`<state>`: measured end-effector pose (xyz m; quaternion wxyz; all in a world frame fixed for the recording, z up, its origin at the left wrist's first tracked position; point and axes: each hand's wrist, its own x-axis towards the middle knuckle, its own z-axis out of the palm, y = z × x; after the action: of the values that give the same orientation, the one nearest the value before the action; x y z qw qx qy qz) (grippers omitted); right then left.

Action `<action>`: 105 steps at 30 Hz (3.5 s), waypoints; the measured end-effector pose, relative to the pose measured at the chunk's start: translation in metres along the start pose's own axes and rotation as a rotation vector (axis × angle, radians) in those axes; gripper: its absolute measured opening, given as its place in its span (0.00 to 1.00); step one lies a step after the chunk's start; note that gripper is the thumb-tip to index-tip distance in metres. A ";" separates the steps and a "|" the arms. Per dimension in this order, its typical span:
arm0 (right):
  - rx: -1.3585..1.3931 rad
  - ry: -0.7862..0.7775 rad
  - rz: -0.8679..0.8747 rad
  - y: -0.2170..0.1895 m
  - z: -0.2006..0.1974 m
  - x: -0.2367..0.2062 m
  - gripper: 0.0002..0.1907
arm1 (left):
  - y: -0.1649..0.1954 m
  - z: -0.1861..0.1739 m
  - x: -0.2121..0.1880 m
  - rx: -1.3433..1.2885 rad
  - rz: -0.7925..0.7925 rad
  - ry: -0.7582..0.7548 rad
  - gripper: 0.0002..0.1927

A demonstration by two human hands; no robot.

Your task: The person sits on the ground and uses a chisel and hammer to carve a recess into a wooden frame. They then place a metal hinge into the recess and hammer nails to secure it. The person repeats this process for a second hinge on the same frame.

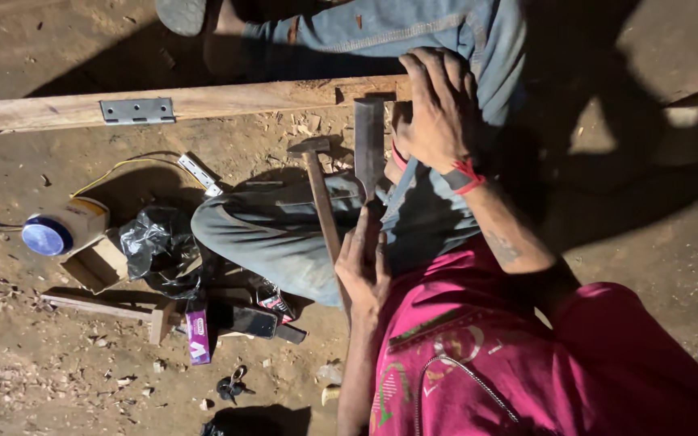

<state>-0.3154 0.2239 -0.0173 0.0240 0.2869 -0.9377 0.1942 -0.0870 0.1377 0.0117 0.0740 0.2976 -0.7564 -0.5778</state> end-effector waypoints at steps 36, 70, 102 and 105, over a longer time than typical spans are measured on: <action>0.081 -0.102 -0.096 0.012 -0.011 -0.005 0.54 | -0.020 0.034 -0.009 -0.135 0.132 0.104 0.24; 0.156 -0.004 -0.052 0.023 0.006 0.001 0.40 | -0.012 0.053 0.015 -0.121 0.090 0.115 0.22; 0.182 -0.020 -0.069 0.007 0.005 -0.002 0.48 | 0.003 0.022 0.005 -0.257 -0.160 0.078 0.22; 0.186 0.037 -0.086 0.007 0.010 0.000 0.47 | -0.001 0.025 0.011 -0.227 -0.162 0.084 0.21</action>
<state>-0.3181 0.2258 -0.0287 0.0230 0.3245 -0.9017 0.2847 -0.1069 0.1525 0.0006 0.0917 0.3713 -0.6560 -0.6507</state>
